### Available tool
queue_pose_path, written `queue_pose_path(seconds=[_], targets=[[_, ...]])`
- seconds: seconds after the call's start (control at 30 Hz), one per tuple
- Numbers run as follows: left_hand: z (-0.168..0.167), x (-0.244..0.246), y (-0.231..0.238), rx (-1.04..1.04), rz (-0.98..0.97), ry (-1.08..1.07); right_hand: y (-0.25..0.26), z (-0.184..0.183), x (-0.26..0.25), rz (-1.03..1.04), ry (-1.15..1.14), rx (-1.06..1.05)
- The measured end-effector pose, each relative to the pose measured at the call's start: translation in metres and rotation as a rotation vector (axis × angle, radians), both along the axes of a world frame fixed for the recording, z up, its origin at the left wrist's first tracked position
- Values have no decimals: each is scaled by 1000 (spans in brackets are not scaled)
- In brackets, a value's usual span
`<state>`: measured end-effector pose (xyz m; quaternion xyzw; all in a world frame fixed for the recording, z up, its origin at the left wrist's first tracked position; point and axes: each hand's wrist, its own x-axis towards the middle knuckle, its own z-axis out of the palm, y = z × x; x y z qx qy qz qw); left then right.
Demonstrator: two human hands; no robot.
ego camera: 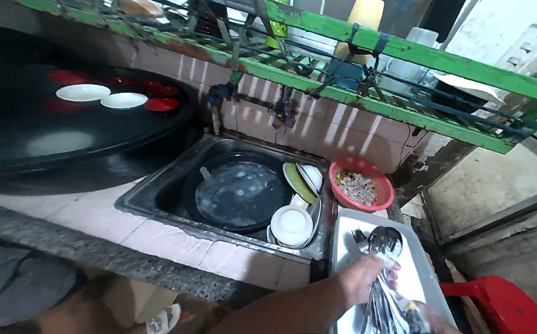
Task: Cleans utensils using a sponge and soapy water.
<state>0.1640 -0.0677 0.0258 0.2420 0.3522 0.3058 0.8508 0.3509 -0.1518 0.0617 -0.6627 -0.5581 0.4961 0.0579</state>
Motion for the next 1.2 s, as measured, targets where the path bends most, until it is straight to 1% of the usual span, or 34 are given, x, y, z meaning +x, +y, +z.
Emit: queue_pose_path(seconds=[0.03,0.07,0.13,0.2,0.23,0.3,0.4,0.53,0.6,0.67,0.73,0.8,0.9,0.97,1.03,1.1,1.2], targets=[[0,0,1,-5,0,23,0,1,8,-76,-20,80],[0,-1,1,2,-24,55,2,4,15,-174,8,191],[2,-1,-4,4,-107,76,7,14,15,-368,184,377],[2,1,-8,35,-183,79,14,23,0,-490,372,425],[2,1,-10,71,-220,93,17,23,-9,-536,417,439],[0,1,-12,104,-254,126,20,14,-19,-629,386,498],[1,-1,-10,121,-224,240,21,2,-22,-719,300,551],[2,3,-10,193,-225,420,19,-5,-34,-825,340,608],[1,4,-10,229,-258,475,20,-7,-39,-845,394,600],[5,4,-9,189,-245,482,18,-4,-37,-824,431,571],[8,3,-9,117,-165,393,15,4,-30,-770,463,550],[6,4,-9,93,-134,329,15,9,-20,-708,495,519],[8,6,-10,115,-117,358,15,12,-20,-686,420,497],[5,6,-7,110,-38,377,15,8,-24,-703,349,564],[0,3,-6,110,-9,341,13,8,-32,-721,344,599],[-3,0,-8,108,-96,250,11,7,-36,-746,368,627],[-2,-2,-11,68,-226,103,12,3,-27,-756,375,670]])
